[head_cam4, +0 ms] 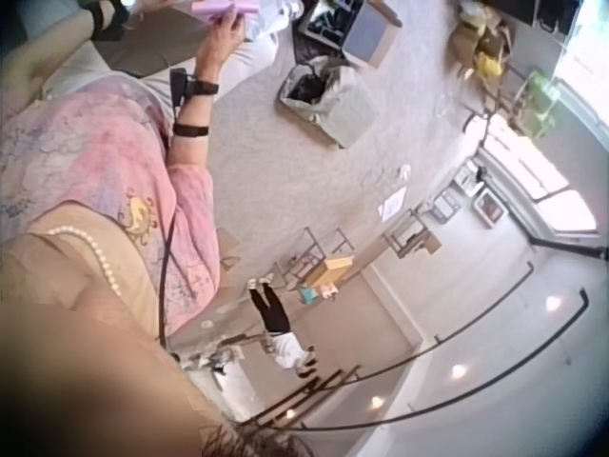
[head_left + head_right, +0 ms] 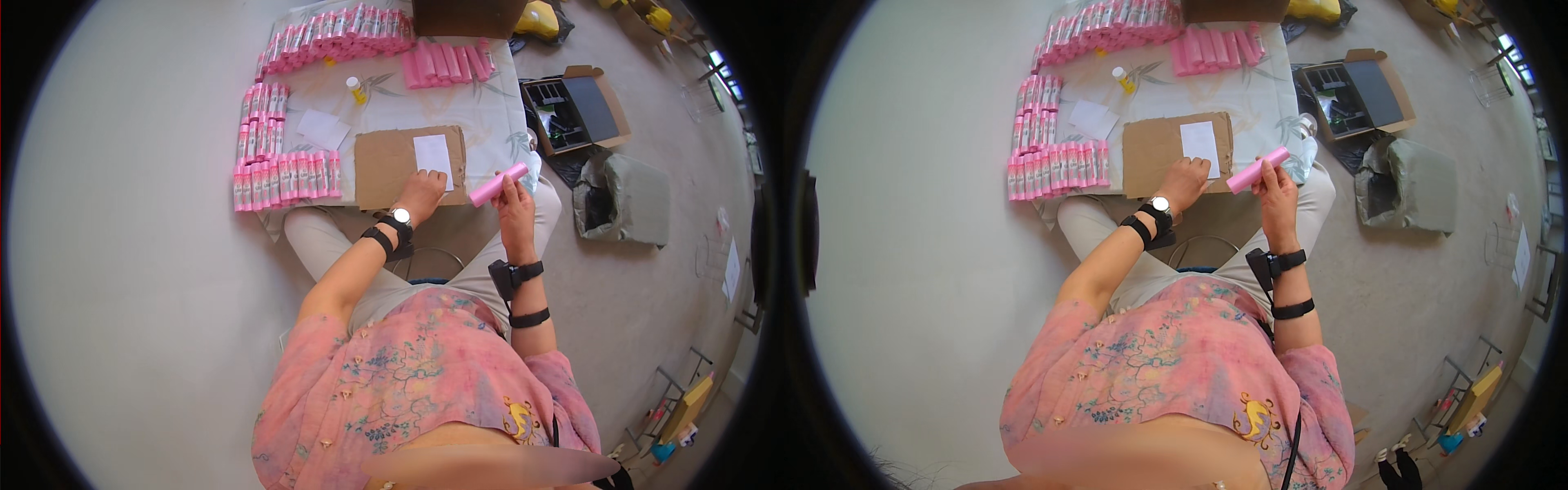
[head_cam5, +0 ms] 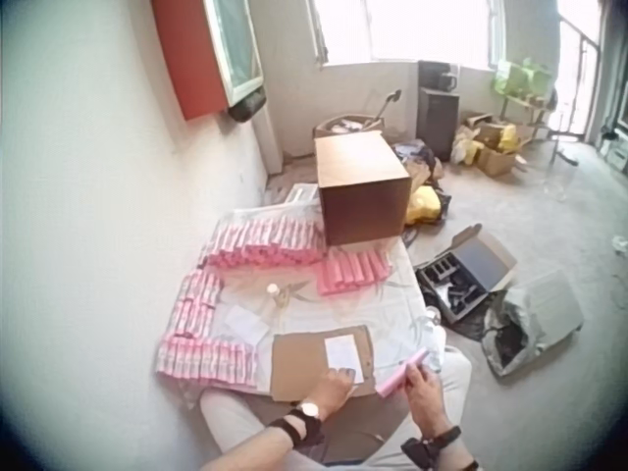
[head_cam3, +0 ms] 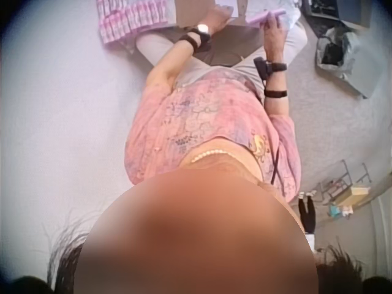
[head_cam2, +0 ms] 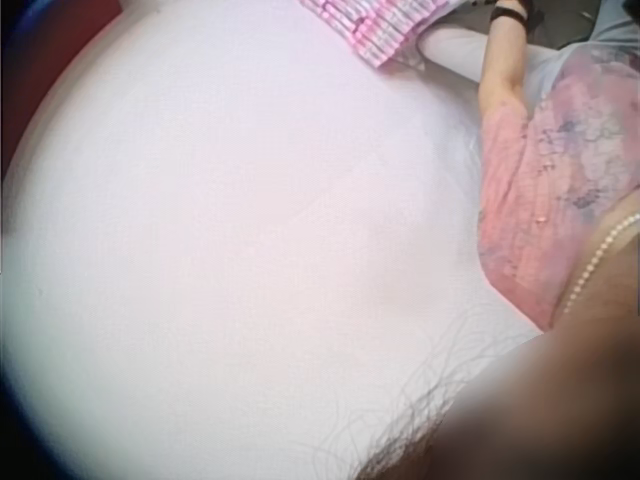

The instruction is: Applying white adhesive labels to pink cylindrical products using a glue stick.

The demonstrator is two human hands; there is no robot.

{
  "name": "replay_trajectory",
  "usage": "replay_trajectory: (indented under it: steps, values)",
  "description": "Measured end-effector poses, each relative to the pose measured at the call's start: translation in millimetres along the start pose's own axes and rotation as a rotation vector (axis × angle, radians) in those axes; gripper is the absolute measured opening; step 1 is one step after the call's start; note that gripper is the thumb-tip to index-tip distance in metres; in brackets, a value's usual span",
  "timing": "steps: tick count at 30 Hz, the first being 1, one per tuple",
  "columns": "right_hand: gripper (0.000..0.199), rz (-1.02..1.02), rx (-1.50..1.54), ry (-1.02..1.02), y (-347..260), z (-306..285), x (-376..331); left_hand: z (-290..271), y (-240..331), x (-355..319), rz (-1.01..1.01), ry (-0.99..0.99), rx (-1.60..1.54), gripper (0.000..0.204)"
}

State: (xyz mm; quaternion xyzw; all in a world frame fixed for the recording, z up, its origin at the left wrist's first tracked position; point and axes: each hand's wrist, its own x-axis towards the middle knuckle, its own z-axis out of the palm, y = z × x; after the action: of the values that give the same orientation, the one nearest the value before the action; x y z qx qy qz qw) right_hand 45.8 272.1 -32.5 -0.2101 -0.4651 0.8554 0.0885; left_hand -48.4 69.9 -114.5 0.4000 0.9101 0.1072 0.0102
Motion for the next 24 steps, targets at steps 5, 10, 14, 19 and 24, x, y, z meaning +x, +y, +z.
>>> replay_trajectory:
  steps: [5,10,14,19,24]
  values:
    - [0.031,0.013,-0.02,0.006,1,3,0,3,2,0,0.012,0.003,0.06,0.03]
    - [0.033,0.015,-0.051,-0.004,11,-7,3,3,3,-2,0.019,-0.028,0.05,0.023]
    - [0.032,0.033,-0.046,0.003,16,-9,4,18,-6,-4,-0.005,0.05,0.032,0.021]
    - [0.032,0.037,-0.05,0.012,18,-11,4,17,-11,-4,-0.234,0.219,-0.238,0.012]
    - [0.031,0.042,-0.059,0.017,20,-11,5,9,-15,-6,-0.548,0.262,-0.555,0.012]
